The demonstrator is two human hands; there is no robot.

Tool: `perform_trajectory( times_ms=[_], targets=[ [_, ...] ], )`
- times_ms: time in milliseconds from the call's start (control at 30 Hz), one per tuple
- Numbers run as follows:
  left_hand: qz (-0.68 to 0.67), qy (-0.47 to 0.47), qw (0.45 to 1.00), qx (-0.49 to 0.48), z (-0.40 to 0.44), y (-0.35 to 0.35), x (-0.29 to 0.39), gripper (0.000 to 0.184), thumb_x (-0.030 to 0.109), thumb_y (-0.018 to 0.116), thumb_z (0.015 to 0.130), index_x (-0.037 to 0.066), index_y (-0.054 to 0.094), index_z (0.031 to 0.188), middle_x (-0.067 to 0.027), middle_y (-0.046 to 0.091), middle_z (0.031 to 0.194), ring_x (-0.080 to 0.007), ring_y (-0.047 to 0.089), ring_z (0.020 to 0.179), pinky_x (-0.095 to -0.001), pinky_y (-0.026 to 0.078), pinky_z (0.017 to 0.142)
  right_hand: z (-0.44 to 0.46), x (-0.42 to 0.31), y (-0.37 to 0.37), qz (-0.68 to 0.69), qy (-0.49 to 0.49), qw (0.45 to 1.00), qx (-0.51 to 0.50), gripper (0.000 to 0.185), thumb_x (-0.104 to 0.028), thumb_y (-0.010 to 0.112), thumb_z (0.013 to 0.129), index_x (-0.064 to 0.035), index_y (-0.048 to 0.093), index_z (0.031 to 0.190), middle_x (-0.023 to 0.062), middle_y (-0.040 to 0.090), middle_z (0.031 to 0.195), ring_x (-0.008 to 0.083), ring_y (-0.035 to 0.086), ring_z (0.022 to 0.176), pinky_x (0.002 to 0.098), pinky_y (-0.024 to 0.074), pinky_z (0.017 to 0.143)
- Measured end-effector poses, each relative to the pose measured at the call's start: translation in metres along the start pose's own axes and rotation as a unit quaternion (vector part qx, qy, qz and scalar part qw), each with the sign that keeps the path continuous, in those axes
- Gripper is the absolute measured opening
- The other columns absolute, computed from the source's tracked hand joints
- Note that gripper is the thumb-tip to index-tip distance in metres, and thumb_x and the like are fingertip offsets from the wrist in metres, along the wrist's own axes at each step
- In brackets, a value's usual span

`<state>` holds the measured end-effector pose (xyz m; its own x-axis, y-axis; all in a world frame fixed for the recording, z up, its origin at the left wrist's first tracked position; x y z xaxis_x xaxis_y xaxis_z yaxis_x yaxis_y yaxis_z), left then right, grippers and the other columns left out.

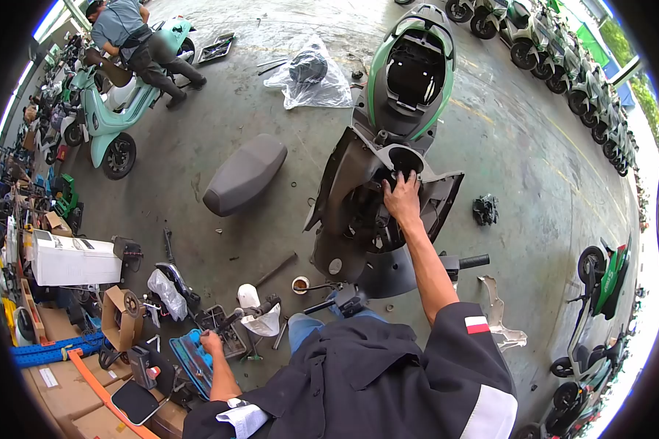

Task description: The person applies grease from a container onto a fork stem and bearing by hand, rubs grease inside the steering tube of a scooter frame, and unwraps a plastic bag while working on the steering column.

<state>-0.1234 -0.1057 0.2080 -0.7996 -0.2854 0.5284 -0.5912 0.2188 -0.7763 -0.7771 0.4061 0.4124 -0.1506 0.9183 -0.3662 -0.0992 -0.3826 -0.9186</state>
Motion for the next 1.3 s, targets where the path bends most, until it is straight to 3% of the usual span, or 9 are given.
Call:
perform_trajectory(
  times_ms=[300, 367, 700, 767, 833, 967, 1000, 1233, 1300],
  targets=[
    [0.008, 0.018, 1.0, 0.015, 0.01, 0.003, -0.015, 0.02, 0.019, 0.065, 0.094, 0.008, 0.069, 0.11, -0.0177, 0.075, 0.102, -0.0296, 0.075, 0.072, -0.0407, 0.061, 0.066, -0.003, -0.007, -0.011, -0.058, 0.032, 0.996, -0.057, 0.068, -0.046, 0.054, 0.102, 0.011, 0.053, 0.139, 0.0414, 0.043, 0.147, 0.0527, 0.047, 0.132, 0.0512, 0.0403, 0.113],
    [0.058, 0.049, 0.997, 0.033, 0.014, 0.002, -0.02, 0.019, 0.018, 0.066, 0.094, 0.008, 0.069, 0.11, -0.0174, 0.075, 0.105, -0.0301, 0.076, 0.074, -0.041, 0.061, 0.07, -0.002, -0.01, -0.014, -0.049, 0.003, 0.999, 0.002, 0.071, -0.047, 0.056, 0.101, 0.0126, 0.051, 0.139, 0.0396, 0.046, 0.145, 0.0517, 0.048, 0.132, 0.0492, 0.0405, 0.113],
    [-0.02, 0.0, 1.0, 0.013, 0.007, 0.004, -0.023, 0.02, 0.016, 0.066, 0.094, 0.007, 0.069, 0.111, -0.0182, 0.075, 0.099, -0.0302, 0.076, 0.074, -0.0402, 0.06, 0.068, 0.003, -0.002, -0.012, -0.051, 0.109, 0.982, -0.146, 0.079, -0.06, 0.047, 0.102, 0.0127, 0.052, 0.133, 0.0379, 0.046, 0.143, 0.0502, 0.066, 0.109, 0.0528, 0.0553, 0.095],
    [-0.002, 0.034, 0.999, 0.021, 0.007, 0.003, -0.025, 0.022, 0.017, 0.064, 0.095, 0.007, 0.065, 0.115, -0.0158, 0.073, 0.091, -0.0262, 0.073, 0.062, -0.0382, 0.058, 0.049, -0.002, -0.015, -0.027, -0.032, 0.105, 0.991, -0.076, 0.078, -0.059, 0.046, 0.103, 0.0119, 0.05, 0.135, 0.0368, 0.048, 0.14, 0.0503, 0.066, 0.11, 0.0521, 0.0557, 0.095],
    [0.002, 0.003, 0.999, 0.034, -0.01, -0.001, -0.018, 0.022, 0.018, 0.068, 0.092, 0.007, 0.069, 0.111, -0.0189, 0.075, 0.098, -0.0336, 0.075, 0.081, -0.0443, 0.059, 0.074, 0.004, -0.015, -0.02, -0.03, 0.057, 0.996, -0.069, 0.068, -0.055, 0.052, 0.102, 0.0041, 0.053, 0.135, 0.0358, 0.048, 0.141, 0.0512, 0.064, 0.113, 0.0531, 0.0555, 0.094],
    [0.097, 0.02, 0.994, 0.055, -0.023, -0.007, -0.009, 0.026, 0.024, 0.071, 0.089, 0.011, 0.069, 0.111, -0.0209, 0.074, 0.108, -0.0397, 0.069, 0.106, -0.0498, 0.053, 0.094, 0.021, 0.008, 0.018, -0.067, 0.032, 0.997, -0.011, 0.066, -0.054, 0.054, 0.101, 0.0083, 0.053, 0.122, 0.0356, 0.047, 0.139, 0.0524, 0.059, 0.117, 0.0562, 0.0529, 0.096],
    [0.082, 0.01, 0.995, 0.052, -0.025, -0.009, -0.006, 0.024, 0.024, 0.07, 0.09, 0.011, 0.069, 0.111, -0.0209, 0.074, 0.109, -0.0401, 0.069, 0.107, -0.0493, 0.053, 0.095, 0.022, -0.006, 0.001, -0.042, 0.065, 0.993, -0.086, 0.066, -0.054, 0.053, 0.102, 0.0088, 0.052, 0.122, 0.0379, 0.045, 0.139, 0.0527, 0.058, 0.119, 0.0559, 0.0517, 0.097],
    [0.084, -0.029, 0.994, 0.064, -0.052, -0.019, 0.027, 0.02, 0.023, 0.067, 0.092, 0.015, 0.069, 0.11, -0.021, 0.074, 0.113, -0.0411, 0.068, 0.111, -0.0502, 0.052, 0.099, 0.033, 0.01, 0.016, -0.041, -0.011, 0.999, -0.03, 0.069, -0.049, 0.052, 0.104, 0.0109, 0.048, 0.138, 0.0458, 0.036, 0.146, 0.0577, 0.052, 0.126, 0.0553, 0.0457, 0.106],
    [0.08, -0.03, 0.994, 0.068, -0.054, -0.018, 0.029, 0.019, 0.023, 0.066, 0.092, 0.015, 0.07, 0.108, -0.0211, 0.074, 0.112, -0.0413, 0.068, 0.111, -0.0506, 0.052, 0.098, 0.035, 0.012, 0.016, -0.041, -0.018, 0.998, -0.051, 0.071, -0.049, 0.052, 0.104, 0.0138, 0.051, 0.137, 0.0495, 0.033, 0.147, 0.0592, 0.043, 0.135, 0.0548, 0.0382, 0.114]
  ],
)
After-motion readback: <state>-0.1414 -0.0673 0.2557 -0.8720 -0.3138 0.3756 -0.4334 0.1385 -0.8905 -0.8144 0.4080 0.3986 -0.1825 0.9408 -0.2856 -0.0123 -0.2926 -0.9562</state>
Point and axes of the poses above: each hand's wrist, its own z-axis towards the middle knuckle, its own y-axis out of the palm, x = y × z, the point moved 5 cm from there along z, towards the middle knuckle
